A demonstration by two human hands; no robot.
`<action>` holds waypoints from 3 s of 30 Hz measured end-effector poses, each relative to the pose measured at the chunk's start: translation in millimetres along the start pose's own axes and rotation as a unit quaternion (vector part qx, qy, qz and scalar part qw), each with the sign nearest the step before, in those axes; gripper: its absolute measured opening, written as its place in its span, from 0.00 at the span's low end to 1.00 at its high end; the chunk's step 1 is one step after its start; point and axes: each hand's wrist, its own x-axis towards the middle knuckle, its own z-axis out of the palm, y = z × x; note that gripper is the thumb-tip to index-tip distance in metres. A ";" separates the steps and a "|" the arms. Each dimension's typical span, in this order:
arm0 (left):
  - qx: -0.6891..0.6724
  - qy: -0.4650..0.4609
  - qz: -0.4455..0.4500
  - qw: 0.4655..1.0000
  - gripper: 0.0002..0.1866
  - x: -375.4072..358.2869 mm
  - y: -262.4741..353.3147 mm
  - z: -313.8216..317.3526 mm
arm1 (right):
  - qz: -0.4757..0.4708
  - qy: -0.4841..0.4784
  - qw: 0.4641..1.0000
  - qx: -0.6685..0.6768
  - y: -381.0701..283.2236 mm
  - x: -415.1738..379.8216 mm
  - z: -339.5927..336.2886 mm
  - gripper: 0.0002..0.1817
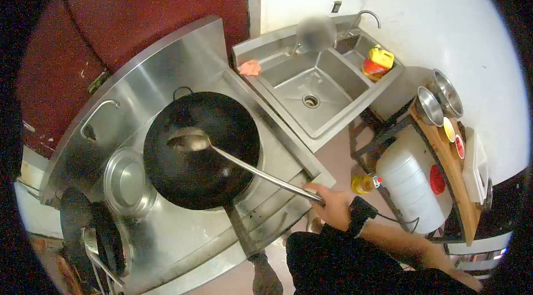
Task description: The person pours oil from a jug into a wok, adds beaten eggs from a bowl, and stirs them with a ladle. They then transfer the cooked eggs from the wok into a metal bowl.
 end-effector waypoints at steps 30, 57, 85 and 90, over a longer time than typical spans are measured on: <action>-0.023 -0.002 0.048 0.999 0.29 -78.2 47.7 -1.8 | 0.058 -0.052 0.992 0.097 98.5 -145.0 -9.3 0.13; -0.071 0.039 0.057 0.995 0.27 -169.8 121.5 -189.7 | 0.045 -0.157 0.952 0.259 -150.4 -185.3 297.3 0.15; 0.193 -0.141 0.008 0.971 0.27 -82.0 179.9 -247.6 | -0.042 -0.150 0.981 0.116 -179.2 -126.3 389.0 0.19; 0.394 -0.078 0.042 0.915 0.23 -118.0 135.5 -52.8 | -0.064 -0.062 0.976 0.197 -75.3 -178.6 196.5 0.23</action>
